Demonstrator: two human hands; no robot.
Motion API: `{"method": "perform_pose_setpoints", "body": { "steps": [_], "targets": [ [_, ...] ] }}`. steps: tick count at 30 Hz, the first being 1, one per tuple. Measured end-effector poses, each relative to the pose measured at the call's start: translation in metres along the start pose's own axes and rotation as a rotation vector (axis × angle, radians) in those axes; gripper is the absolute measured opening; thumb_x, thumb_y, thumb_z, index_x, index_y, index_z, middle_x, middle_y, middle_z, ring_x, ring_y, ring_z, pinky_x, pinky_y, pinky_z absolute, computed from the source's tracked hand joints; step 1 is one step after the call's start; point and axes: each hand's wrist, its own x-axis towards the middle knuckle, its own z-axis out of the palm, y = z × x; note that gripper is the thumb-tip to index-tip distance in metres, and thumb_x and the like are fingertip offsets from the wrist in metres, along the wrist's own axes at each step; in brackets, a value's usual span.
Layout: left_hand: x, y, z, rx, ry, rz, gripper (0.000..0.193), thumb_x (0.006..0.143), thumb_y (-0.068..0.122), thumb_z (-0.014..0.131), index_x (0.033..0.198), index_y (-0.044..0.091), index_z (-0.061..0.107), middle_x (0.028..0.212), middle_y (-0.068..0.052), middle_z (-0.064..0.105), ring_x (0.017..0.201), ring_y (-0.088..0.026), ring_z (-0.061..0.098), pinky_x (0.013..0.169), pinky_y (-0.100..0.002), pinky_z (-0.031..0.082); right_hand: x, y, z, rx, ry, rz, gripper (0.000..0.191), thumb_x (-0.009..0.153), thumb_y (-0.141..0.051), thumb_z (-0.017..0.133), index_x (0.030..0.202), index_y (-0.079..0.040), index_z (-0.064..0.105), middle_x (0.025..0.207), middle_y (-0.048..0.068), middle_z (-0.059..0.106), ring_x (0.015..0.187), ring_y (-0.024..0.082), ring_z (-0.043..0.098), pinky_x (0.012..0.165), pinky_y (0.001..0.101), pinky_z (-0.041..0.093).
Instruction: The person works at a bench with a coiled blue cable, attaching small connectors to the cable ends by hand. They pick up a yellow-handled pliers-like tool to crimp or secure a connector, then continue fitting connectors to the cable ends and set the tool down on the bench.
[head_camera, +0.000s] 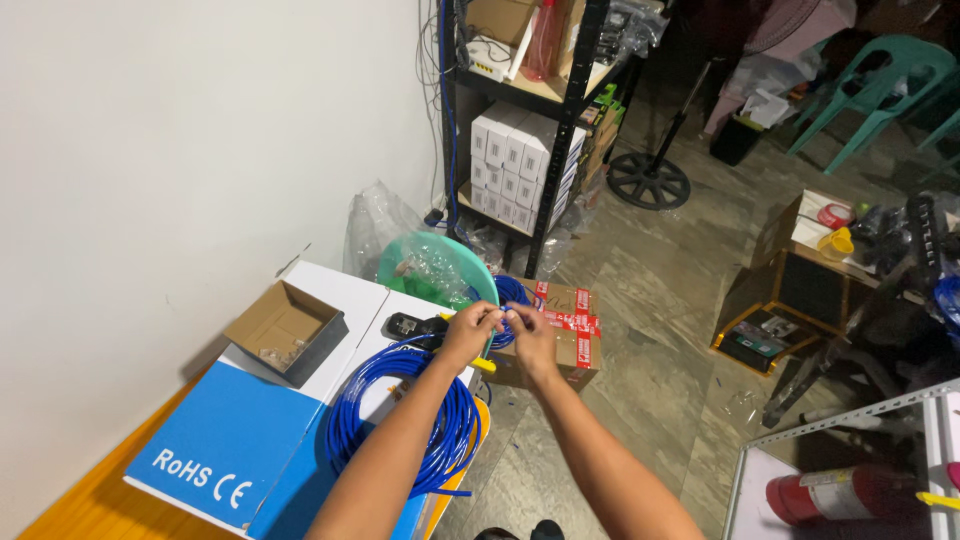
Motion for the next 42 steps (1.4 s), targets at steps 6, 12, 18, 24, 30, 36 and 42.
{"method": "perform_pose_setpoints", "body": {
  "steps": [6, 12, 18, 24, 30, 36, 42],
  "targets": [
    [0.006, -0.018, -0.001, -0.023, -0.030, 0.007, 0.019, 0.098, 0.018, 0.064, 0.108, 0.004, 0.071, 0.087, -0.002, 0.071, 0.077, -0.007, 0.062, 0.069, -0.025, 0.050, -0.007, -0.045, -0.019, -0.502, -0.070, -0.633, 0.028, 0.093, -0.012, 0.070, 0.120, -0.009, 0.075, 0.119, 0.012, 0.075, 0.110, 0.028, 0.071, 0.104, 0.0424, 0.048],
    [0.009, -0.028, -0.003, -0.147, -0.067, 0.053, 0.032, 0.097, 0.004, 0.064, 0.127, 0.005, 0.053, 0.089, -0.004, 0.065, 0.080, -0.009, 0.061, 0.074, -0.025, 0.052, -0.008, -0.046, -0.016, -0.324, -0.141, -0.411, 0.028, 0.092, -0.008, 0.068, 0.120, -0.004, 0.068, 0.134, 0.010, 0.068, 0.113, 0.024, 0.068, 0.095, 0.0364, 0.054],
    [0.008, -0.023, -0.004, -0.275, -0.079, -0.009, 0.036, 0.096, -0.004, 0.062, 0.120, 0.007, 0.037, 0.091, -0.008, 0.067, 0.082, -0.012, 0.066, 0.077, -0.025, 0.053, 0.014, -0.008, -0.017, -0.019, -0.259, -0.117, 0.018, 0.095, -0.004, 0.066, 0.113, 0.000, 0.066, 0.127, 0.009, 0.072, 0.108, 0.014, 0.070, 0.093, 0.0295, 0.056],
    [0.004, -0.016, -0.010, -0.318, -0.047, -0.028, 0.036, 0.095, -0.001, 0.063, 0.117, 0.008, 0.036, 0.092, -0.009, 0.069, 0.081, -0.014, 0.068, 0.074, -0.025, 0.052, 0.026, 0.028, -0.003, 0.182, -0.249, -0.109, 0.014, 0.098, -0.004, 0.066, 0.111, 0.002, 0.069, 0.108, 0.010, 0.076, 0.096, 0.013, 0.069, 0.088, 0.0277, 0.056],
    [0.010, -0.020, -0.009, -0.285, -0.038, -0.040, 0.029, 0.097, 0.002, 0.064, 0.115, 0.006, 0.041, 0.090, -0.007, 0.070, 0.079, -0.013, 0.066, 0.071, -0.025, 0.051, 0.021, 0.003, -0.011, -0.033, -0.207, -0.095, 0.018, 0.093, -0.011, 0.073, 0.108, -0.002, 0.071, 0.094, 0.007, 0.073, 0.085, 0.012, 0.065, 0.078, 0.0277, 0.054],
    [0.014, -0.029, -0.008, -0.321, -0.115, -0.049, 0.018, 0.098, 0.007, 0.063, 0.114, 0.003, 0.058, 0.090, -0.002, 0.067, 0.077, -0.009, 0.061, 0.070, -0.023, 0.049, 0.015, -0.057, -0.032, -0.468, -0.312, -0.424, 0.019, 0.083, -0.016, 0.080, 0.098, -0.005, 0.074, 0.089, 0.008, 0.067, 0.088, 0.024, 0.061, 0.078, 0.0363, 0.051],
    [0.007, -0.018, 0.001, -0.114, -0.139, -0.013, 0.015, 0.097, 0.016, 0.069, 0.104, 0.002, 0.066, 0.091, -0.001, 0.072, 0.082, -0.006, 0.065, 0.073, -0.023, 0.053, 0.029, -0.087, -0.053, -0.801, -0.574, -0.756, 0.010, 0.087, -0.012, 0.071, 0.093, -0.005, 0.074, 0.093, 0.013, 0.070, 0.094, 0.034, 0.064, 0.085, 0.0426, 0.050]
  ]
}}
